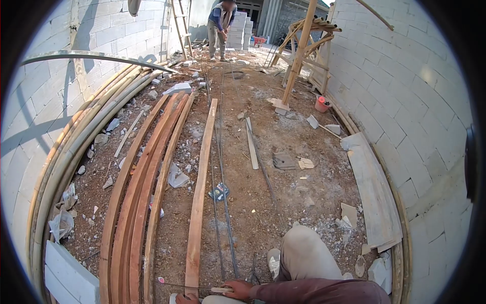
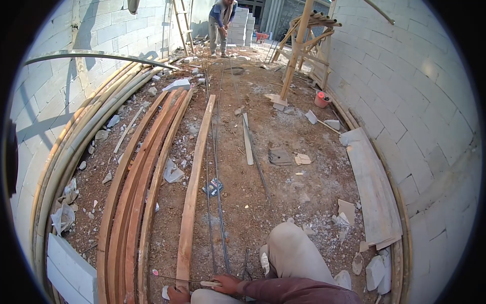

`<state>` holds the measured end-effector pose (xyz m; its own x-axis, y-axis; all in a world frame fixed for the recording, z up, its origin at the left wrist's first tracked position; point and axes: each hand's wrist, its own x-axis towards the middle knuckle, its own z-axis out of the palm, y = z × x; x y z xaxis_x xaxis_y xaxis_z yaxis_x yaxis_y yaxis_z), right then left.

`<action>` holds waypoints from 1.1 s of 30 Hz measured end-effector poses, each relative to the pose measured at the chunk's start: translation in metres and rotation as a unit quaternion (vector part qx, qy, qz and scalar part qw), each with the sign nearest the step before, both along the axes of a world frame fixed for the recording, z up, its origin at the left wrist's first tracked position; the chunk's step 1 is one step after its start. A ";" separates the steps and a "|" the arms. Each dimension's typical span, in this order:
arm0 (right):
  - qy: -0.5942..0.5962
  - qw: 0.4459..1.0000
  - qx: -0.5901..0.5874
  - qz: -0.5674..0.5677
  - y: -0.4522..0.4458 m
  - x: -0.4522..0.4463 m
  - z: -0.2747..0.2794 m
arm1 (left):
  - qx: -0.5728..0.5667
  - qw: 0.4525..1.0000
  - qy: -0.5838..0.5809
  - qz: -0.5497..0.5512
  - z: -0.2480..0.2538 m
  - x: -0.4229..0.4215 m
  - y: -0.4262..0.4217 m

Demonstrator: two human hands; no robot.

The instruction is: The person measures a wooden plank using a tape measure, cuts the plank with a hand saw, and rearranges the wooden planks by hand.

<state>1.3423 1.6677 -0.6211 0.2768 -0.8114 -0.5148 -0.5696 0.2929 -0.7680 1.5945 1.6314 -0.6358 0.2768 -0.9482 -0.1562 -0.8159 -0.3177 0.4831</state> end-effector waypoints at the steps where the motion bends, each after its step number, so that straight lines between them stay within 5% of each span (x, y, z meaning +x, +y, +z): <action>1: 0.003 1.000 -0.015 0.000 0.001 0.001 0.000 | -0.012 1.000 0.003 0.003 0.001 -0.001 -0.001; 19: 0.002 1.000 -0.001 -0.006 0.002 -0.003 0.016 | -0.107 0.994 -0.025 0.008 -0.048 0.008 0.005; 24: 0.010 0.985 -0.171 -0.015 0.013 0.002 0.006 | -0.127 0.992 -0.021 -0.002 -0.055 0.006 0.005; 33: -0.002 0.985 -0.165 0.047 -0.005 0.015 0.031 | -0.118 0.992 0.013 0.031 -0.034 0.007 0.006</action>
<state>1.3576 1.6631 -0.5898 0.3598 -0.9054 -0.2255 -0.5783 -0.0267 -0.8154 1.6011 1.6373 -0.6696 0.3347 -0.9404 0.0605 -0.7850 -0.2427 0.5700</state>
